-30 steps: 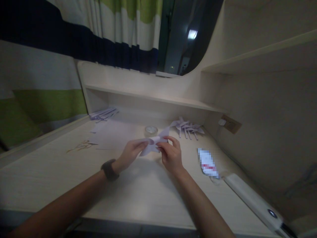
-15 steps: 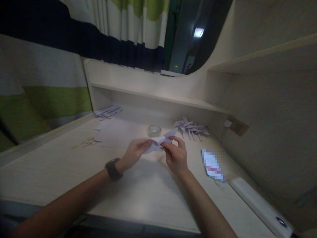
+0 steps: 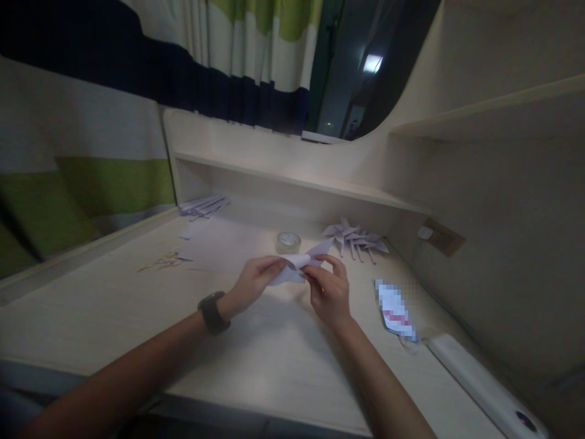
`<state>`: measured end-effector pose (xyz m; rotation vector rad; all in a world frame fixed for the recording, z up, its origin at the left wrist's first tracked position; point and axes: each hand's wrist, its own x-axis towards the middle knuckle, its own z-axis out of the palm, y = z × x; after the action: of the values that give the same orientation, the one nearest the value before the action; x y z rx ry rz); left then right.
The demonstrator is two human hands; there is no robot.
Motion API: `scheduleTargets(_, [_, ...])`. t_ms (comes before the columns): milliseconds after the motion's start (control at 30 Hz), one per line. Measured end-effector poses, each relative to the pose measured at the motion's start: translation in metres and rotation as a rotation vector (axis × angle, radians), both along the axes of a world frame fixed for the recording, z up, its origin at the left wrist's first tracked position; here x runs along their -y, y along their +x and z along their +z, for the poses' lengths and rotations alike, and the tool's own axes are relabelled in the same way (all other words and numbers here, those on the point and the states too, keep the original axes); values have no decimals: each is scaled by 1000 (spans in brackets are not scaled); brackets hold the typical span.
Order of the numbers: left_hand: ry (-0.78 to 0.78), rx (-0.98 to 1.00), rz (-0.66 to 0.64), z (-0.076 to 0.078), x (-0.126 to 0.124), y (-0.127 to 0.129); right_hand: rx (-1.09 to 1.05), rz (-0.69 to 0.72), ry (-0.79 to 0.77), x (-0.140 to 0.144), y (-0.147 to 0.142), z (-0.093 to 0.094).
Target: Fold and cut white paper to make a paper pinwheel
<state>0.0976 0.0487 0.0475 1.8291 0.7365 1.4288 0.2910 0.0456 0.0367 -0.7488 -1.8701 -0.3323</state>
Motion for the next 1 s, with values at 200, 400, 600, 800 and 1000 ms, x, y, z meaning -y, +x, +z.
scheduleTargets(200, [-13,-2,-7,-2,0,1,-1,-12,-18,-1,1,-1])
scheduleTargets(400, [3,8,-32,-2,1,1,6,-22,-26,-2,1,-3])
scheduleTargets(600, [52,-48,5,-3,2,1,30,-20,-27,-2,2,-4])
scheduleTargets(800, [116,-109,46,-4,5,1,9,-28,-10,-2,0,-6])
scheduleTargets(1000, [162,-143,30,-6,4,2,16,-50,32,-2,0,-7])
